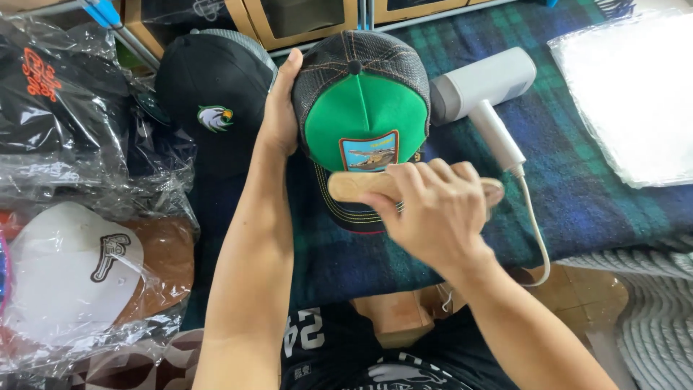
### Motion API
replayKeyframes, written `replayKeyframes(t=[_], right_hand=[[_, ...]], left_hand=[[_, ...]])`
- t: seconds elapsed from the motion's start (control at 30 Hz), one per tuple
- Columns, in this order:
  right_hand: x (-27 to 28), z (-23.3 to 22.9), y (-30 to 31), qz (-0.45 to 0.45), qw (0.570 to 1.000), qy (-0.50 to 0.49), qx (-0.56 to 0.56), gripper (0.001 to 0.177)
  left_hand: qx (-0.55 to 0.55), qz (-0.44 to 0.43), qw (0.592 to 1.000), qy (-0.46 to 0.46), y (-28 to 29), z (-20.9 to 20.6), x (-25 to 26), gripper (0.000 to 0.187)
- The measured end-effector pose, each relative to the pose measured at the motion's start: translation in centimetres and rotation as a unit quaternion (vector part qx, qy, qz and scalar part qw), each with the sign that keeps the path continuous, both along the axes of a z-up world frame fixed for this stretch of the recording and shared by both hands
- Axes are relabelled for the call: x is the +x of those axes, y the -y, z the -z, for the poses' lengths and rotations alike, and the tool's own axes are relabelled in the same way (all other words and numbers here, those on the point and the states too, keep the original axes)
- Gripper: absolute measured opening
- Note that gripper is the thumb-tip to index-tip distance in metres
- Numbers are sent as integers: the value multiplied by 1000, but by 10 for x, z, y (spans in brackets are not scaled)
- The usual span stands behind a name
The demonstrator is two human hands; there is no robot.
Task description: Cleaning and shaping a trucker hat using a handheld steamer and a brush.
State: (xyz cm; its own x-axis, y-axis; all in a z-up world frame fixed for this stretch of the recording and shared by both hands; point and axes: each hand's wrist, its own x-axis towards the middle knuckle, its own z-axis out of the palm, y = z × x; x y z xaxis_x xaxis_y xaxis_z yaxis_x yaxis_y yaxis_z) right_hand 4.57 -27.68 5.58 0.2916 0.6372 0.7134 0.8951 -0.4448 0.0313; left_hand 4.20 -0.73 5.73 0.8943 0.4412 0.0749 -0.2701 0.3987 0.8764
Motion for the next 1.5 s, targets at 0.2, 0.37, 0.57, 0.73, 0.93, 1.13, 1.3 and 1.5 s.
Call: replayKeyframes(t=[0.2, 0.37, 0.57, 0.73, 0.93, 1.13, 1.3, 1.5], right_hand=[[-48, 2, -65, 99, 993, 47, -47, 38], [-55, 12, -74, 72, 995, 63, -38, 22], [-56, -2, -25, -44, 977, -19, -208, 23], [-16, -17, -6, -10, 997, -21, -69, 38], [4, -18, 14, -199, 955, -155, -158, 32], [69, 35, 34, -109, 972, -206, -11, 42], [52, 7, 45, -233, 923, -274, -139, 40], [102, 47, 53, -7, 959, -264, -99, 25]], left_hand=[[-75, -12, 997, 19, -7, 33, 2, 68], [-97, -47, 994, -19, -15, 50, 6, 71], [-72, -9, 996, 44, -31, 73, 12, 66], [-38, 24, 993, 109, -29, 73, 11, 64], [-19, 2, 993, 113, -33, 77, 11, 60], [8, 30, 990, 139, -32, 74, 10, 63], [16, 24, 992, 121, -32, 69, 7, 64], [-3, 20, 993, 112, -32, 72, 9, 61]])
